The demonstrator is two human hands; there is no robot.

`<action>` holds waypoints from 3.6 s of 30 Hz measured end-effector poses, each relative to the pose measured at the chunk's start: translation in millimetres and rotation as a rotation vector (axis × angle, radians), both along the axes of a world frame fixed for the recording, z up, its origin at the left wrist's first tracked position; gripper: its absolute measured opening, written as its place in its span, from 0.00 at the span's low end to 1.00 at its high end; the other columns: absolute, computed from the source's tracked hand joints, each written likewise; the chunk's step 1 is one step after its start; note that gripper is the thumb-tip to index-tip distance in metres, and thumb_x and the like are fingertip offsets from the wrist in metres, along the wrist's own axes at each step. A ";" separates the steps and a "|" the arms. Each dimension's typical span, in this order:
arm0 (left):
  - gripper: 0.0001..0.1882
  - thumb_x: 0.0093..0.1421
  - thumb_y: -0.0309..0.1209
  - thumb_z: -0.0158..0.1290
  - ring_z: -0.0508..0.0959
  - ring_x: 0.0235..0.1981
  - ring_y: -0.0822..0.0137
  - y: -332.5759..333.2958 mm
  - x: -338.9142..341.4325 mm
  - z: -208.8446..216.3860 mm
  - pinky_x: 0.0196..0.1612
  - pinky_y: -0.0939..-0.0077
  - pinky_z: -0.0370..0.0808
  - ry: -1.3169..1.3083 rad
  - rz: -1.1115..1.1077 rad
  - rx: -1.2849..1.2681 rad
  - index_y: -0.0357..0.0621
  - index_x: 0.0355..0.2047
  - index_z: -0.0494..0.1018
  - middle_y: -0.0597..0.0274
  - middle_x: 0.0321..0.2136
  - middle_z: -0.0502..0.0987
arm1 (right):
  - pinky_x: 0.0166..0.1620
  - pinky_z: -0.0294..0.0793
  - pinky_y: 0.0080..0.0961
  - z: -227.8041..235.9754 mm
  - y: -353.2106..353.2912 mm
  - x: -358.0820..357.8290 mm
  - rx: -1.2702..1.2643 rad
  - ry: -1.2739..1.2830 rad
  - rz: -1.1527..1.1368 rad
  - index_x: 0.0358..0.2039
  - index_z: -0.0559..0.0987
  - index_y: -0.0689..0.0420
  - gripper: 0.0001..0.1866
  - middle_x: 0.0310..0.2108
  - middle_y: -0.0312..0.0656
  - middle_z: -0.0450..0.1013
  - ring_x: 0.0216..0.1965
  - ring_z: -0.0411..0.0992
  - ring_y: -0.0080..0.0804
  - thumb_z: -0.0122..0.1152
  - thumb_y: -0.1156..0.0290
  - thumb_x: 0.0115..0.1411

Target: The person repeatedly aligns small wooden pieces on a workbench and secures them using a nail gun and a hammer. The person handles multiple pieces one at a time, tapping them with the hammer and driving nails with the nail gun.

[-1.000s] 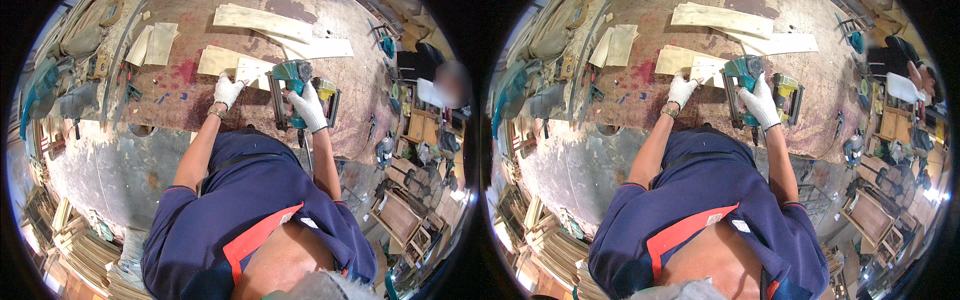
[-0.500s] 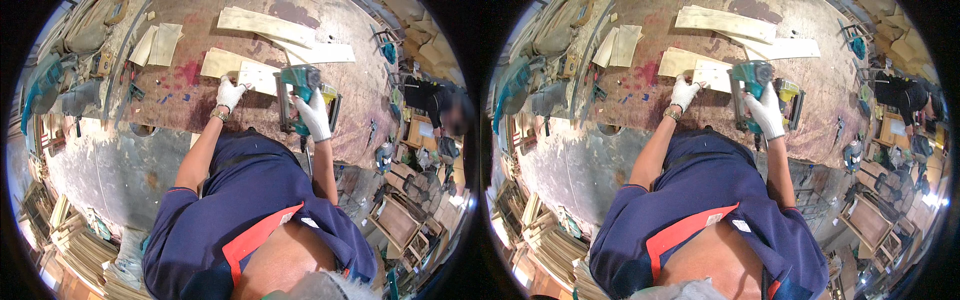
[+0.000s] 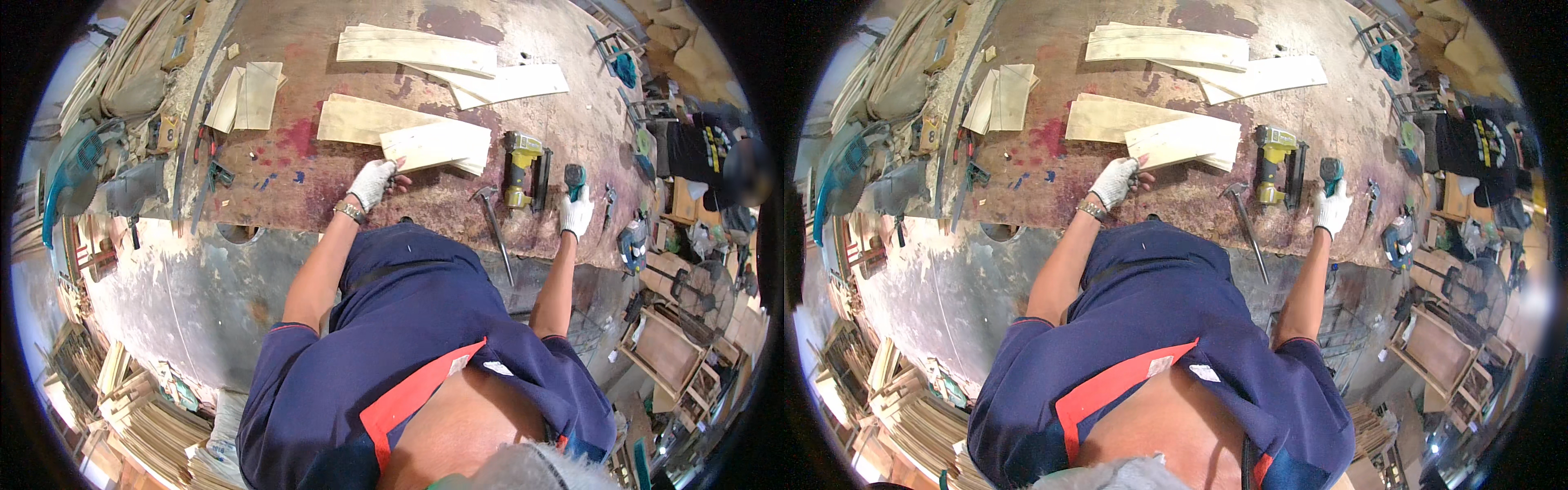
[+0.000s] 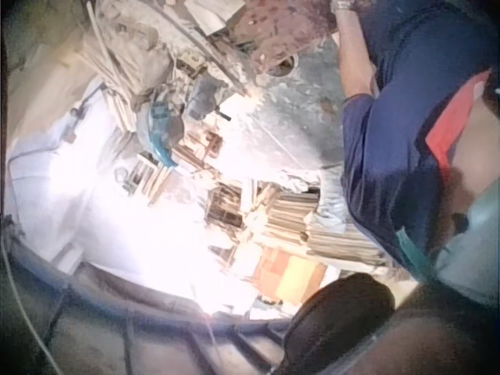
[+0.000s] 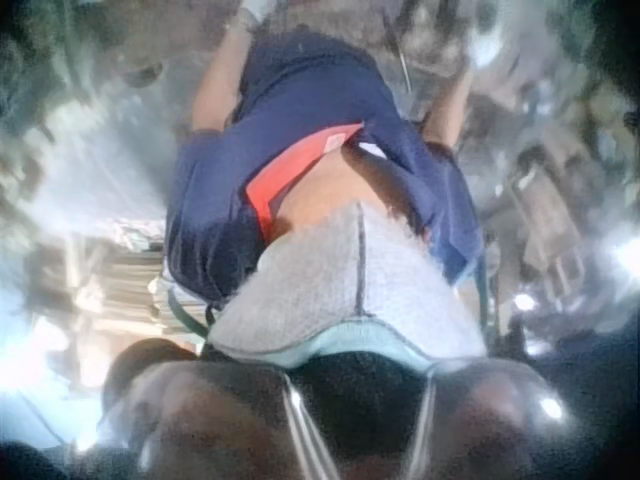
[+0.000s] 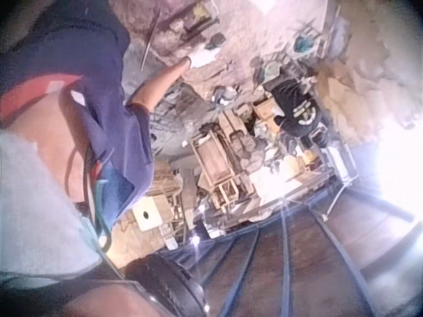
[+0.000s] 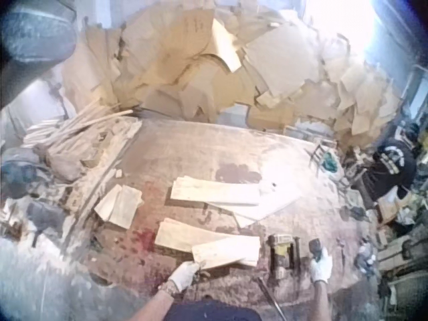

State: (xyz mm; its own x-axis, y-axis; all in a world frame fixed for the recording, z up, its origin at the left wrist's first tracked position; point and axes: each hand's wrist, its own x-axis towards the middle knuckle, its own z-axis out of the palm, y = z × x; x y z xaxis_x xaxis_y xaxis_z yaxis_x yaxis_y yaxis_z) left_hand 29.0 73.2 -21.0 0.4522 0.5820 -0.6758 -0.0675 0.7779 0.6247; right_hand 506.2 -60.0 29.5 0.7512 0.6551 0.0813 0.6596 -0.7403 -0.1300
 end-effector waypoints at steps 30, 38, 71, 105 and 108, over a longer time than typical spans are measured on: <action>0.23 0.67 0.45 0.57 0.75 0.13 0.73 -64.8 -19.2 50.1 0.17 0.77 0.69 0.383 0.085 0.136 0.31 0.44 0.76 0.51 0.24 0.83 | 0.30 0.70 0.22 37.4 20.7 -239.5 0.228 0.778 0.724 0.61 0.75 0.55 0.22 0.27 0.48 0.72 0.25 0.69 0.24 0.53 0.79 0.67; 0.22 0.67 0.44 0.56 0.75 0.13 0.71 -65.5 -16.7 39.0 0.16 0.74 0.69 0.402 0.107 0.156 0.32 0.41 0.77 0.53 0.21 0.82 | 0.40 0.78 0.29 6.0 33.7 -246.7 0.091 0.707 0.854 0.61 0.75 0.57 0.28 0.35 0.55 0.77 0.34 0.81 0.39 0.52 0.84 0.60; 0.29 0.52 0.33 0.63 0.74 0.60 0.53 31.8 7.0 35.8 0.58 0.53 0.71 1.076 -0.398 1.661 0.49 0.56 0.73 0.53 0.58 0.74 | 0.50 0.73 0.24 -5.6 -4.8 -219.6 0.638 0.854 0.192 0.56 0.77 0.69 0.19 0.44 0.45 0.80 0.43 0.73 0.24 0.56 0.68 0.71; 0.32 0.53 0.28 0.53 0.71 0.64 0.52 30.5 13.1 -21.3 0.68 0.49 0.61 0.971 -0.347 1.401 0.51 0.61 0.70 0.56 0.64 0.71 | 0.50 0.75 0.36 12.7 101.5 -255.3 0.484 0.727 0.433 0.55 0.77 0.64 0.19 0.40 0.54 0.80 0.41 0.78 0.43 0.54 0.65 0.70; 0.37 0.53 0.28 0.53 0.72 0.61 0.50 33.4 15.5 -18.8 0.68 0.50 0.61 0.919 -0.327 1.258 0.51 0.66 0.64 0.54 0.67 0.67 | 0.44 0.75 0.34 -9.7 86.2 -261.0 0.376 0.575 0.615 0.54 0.78 0.62 0.20 0.34 0.50 0.79 0.36 0.76 0.37 0.52 0.61 0.71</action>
